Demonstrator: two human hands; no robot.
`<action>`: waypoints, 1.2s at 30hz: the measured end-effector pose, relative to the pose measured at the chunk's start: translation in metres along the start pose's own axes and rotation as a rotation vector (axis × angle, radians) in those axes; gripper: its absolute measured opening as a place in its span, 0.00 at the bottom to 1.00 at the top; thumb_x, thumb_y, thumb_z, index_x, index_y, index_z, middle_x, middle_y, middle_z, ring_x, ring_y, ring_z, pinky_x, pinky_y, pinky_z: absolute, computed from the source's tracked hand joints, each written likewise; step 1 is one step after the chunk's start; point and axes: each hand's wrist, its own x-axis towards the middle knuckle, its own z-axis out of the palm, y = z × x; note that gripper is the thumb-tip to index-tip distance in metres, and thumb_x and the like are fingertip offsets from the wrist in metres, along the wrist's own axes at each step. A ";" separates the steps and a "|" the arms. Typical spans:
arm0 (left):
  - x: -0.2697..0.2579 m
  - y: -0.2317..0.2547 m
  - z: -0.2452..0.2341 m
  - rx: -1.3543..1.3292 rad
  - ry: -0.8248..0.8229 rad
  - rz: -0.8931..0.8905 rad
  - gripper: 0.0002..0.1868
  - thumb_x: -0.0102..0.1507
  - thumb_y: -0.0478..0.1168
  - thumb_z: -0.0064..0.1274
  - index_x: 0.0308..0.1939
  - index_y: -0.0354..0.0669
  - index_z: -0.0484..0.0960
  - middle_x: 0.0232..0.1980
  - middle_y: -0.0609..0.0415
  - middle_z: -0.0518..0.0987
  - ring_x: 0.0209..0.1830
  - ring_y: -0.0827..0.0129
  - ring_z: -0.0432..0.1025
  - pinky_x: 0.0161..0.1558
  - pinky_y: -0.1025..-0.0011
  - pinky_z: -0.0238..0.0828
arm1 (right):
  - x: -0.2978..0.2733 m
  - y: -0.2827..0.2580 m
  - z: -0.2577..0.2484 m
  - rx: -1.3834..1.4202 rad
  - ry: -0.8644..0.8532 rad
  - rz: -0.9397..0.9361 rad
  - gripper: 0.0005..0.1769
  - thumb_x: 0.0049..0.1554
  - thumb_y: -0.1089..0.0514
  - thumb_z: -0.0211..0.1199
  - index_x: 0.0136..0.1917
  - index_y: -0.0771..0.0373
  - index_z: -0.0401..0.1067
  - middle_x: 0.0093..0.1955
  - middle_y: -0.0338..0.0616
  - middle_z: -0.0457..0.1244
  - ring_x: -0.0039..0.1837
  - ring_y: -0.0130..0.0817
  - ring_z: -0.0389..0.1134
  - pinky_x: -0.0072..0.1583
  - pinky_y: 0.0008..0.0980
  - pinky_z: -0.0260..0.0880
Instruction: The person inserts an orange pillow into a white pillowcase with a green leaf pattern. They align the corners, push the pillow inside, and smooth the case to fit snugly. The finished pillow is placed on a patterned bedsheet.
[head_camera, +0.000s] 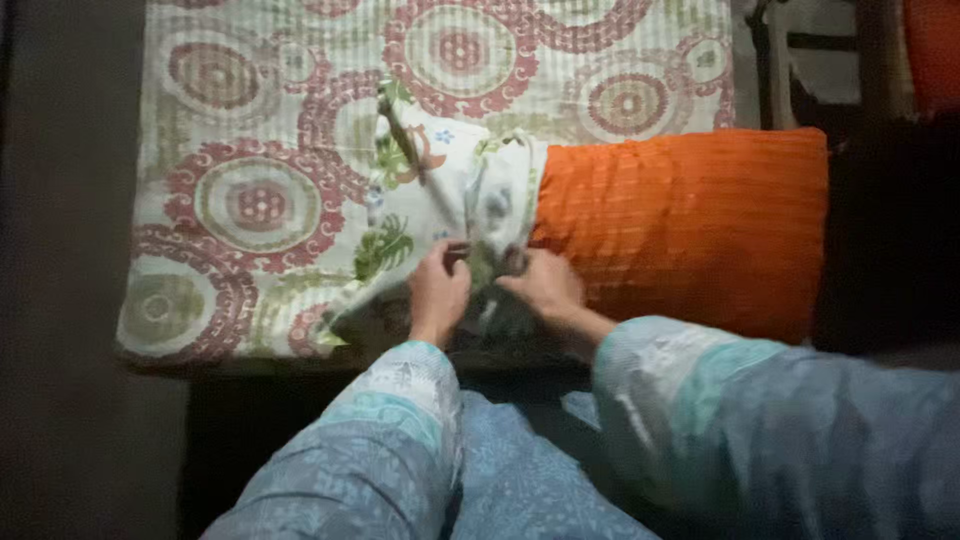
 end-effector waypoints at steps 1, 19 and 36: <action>0.000 0.006 -0.011 0.020 -0.036 0.013 0.16 0.61 0.38 0.50 0.51 0.47 0.83 0.44 0.45 0.85 0.46 0.52 0.80 0.48 0.57 0.74 | 0.003 0.013 -0.007 0.013 0.007 0.019 0.29 0.50 0.41 0.72 0.58 0.59 0.78 0.53 0.48 0.72 0.52 0.42 0.74 0.55 0.45 0.74; 0.053 -0.181 -0.048 -0.065 -0.292 -0.576 0.56 0.46 0.76 0.57 0.54 0.23 0.84 0.54 0.33 0.84 0.52 0.49 0.77 0.52 0.57 0.70 | -0.003 0.032 -0.051 0.960 -0.144 0.251 0.31 0.55 0.48 0.65 0.66 0.68 0.72 0.65 0.48 0.65 0.68 0.43 0.65 0.65 0.50 0.65; 0.063 -0.076 -0.081 -0.715 0.121 -0.691 0.15 0.55 0.42 0.65 0.43 0.39 0.84 0.31 0.46 0.80 0.19 0.66 0.71 0.19 0.68 0.63 | -0.015 0.126 -0.065 0.361 0.043 0.223 0.30 0.54 0.39 0.68 0.57 0.67 0.80 0.49 0.52 0.73 0.50 0.40 0.76 0.53 0.40 0.76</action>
